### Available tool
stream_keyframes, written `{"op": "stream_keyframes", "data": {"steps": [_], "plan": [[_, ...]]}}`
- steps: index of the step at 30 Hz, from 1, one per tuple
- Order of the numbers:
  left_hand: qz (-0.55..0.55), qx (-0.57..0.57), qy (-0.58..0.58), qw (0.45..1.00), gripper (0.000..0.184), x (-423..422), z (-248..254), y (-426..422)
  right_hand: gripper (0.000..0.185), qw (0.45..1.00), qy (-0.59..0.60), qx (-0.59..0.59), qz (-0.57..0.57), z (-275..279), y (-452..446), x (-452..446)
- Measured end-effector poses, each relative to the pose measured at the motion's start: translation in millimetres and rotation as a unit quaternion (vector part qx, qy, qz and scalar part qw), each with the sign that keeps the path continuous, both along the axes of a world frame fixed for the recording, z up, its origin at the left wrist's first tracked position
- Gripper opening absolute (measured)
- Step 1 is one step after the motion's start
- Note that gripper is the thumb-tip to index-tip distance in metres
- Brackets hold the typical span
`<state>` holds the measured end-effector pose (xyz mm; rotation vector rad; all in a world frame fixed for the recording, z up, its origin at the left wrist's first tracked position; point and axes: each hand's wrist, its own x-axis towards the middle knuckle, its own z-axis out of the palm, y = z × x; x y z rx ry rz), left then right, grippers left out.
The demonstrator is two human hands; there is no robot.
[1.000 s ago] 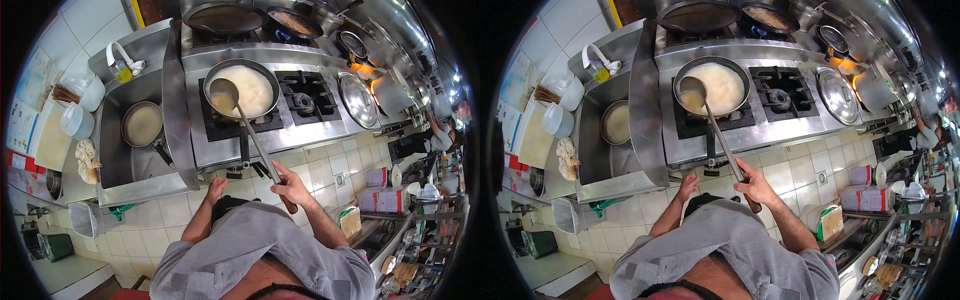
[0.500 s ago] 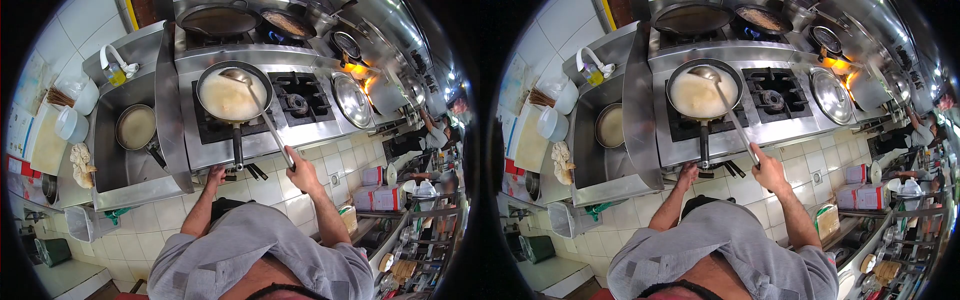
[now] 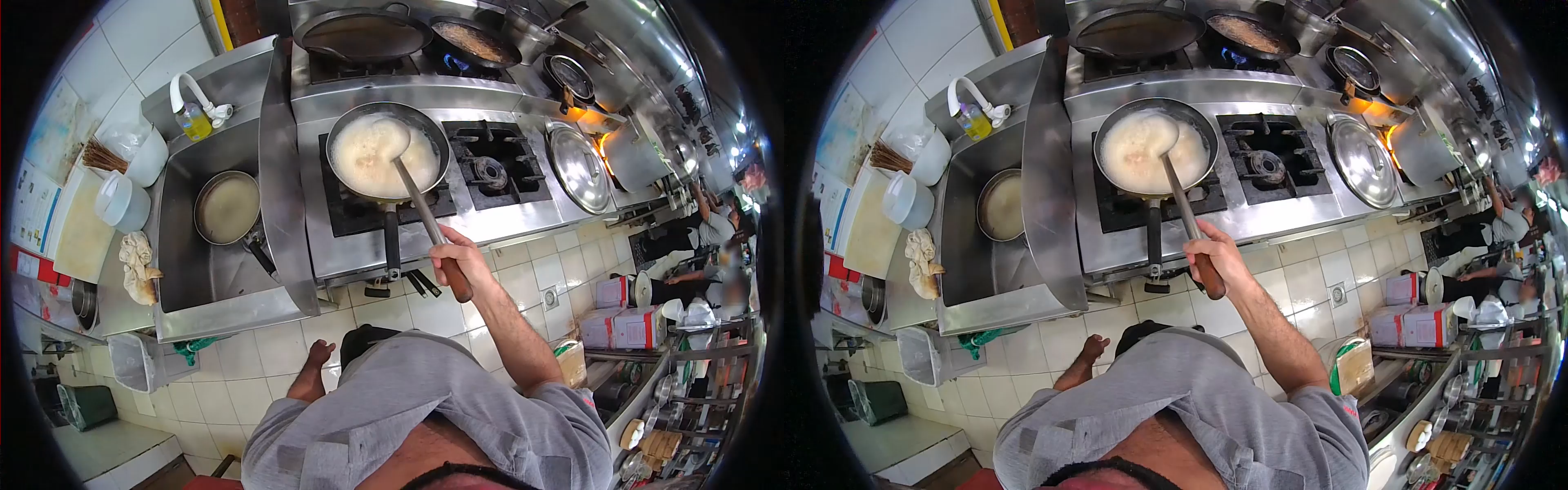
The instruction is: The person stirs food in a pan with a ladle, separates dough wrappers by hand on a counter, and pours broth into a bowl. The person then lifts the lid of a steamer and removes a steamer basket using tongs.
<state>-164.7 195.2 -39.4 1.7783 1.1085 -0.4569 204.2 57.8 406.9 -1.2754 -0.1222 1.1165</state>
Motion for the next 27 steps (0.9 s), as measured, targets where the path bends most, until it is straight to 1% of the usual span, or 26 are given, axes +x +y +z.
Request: {"op": "stream_keyframes", "data": {"steps": [1,3,4,6,8,11,13,14,16,17,19,20,21,22,23,24,26,27], "plan": [[0.002,0.001,0.000,1.000,0.060,5,3,1,0.053,0.999,0.036,0.023,0.000,3,2,-1],[0.065,0.010,0.000,0.998,0.057,12,-3,2,0.052,0.998,0.045,0.033,0.015,6,4,-5],[0.067,0.010,0.000,0.998,0.057,19,-6,4,0.051,0.997,0.053,0.042,0.029,7,4,-6],[0.047,0.042,-0.079,0.995,0.052,34,-13,7,0.052,0.996,0.063,0.043,0.038,9,3,-9],[0.046,0.050,-0.093,0.993,0.052,49,-12,7,0.053,0.995,0.075,0.046,0.045,10,1,-13],[0.035,0.039,-0.109,0.993,0.052,72,17,5,0.056,0.994,0.086,0.056,0.040,11,-8,-18],[0.076,-0.017,-0.091,0.993,0.053,77,31,4,0.059,0.995,0.078,0.051,0.045,11,-15,-20],[0.074,-0.017,-0.090,0.993,0.053,76,37,6,0.059,0.995,0.079,0.050,0.043,11,-18,-22],[-0.013,0.018,-0.034,0.999,0.053,76,48,9,0.061,0.996,0.067,0.037,0.042,12,-25,-26],[-0.015,0.018,-0.034,0.999,0.053,71,43,8,0.061,0.996,0.068,0.037,0.040,13,-28,-28],[-0.003,0.102,-0.078,0.992,0.050,57,29,5,0.065,0.998,0.029,0.027,0.047,17,-33,-34],[-0.004,0.102,-0.077,0.992,0.050,54,32,7,0.066,0.999,0.022,0.015,0.047,19,-36,-37],[-0.017,0.079,-0.045,0.996,0.051,51,35,9,0.066,0.999,0.023,0.014,0.047,18,-39,-39],[-0.029,0.057,-0.014,0.998,0.052,48,38,10,0.068,0.998,-0.001,0.008,0.061,16,-41,-41],[-0.029,0.056,-0.014,0.998,0.052,46,41,8,0.071,0.997,-0.025,0.002,0.076,15,-44,-42],[-0.012,0.056,-0.009,0.998,0.052,44,44,6,0.071,0.997,-0.025,0.001,0.076,14,-46,-44],[0.005,0.057,-0.003,0.998,0.053,42,46,4,0.073,0.991,-0.074,-0.031,0.107,13,-48,-47],[0.017,0.048,-0.010,0.999,0.053,41,45,4,0.073,0.991,-0.073,-0.031,0.107,14,-49,-49]]}}
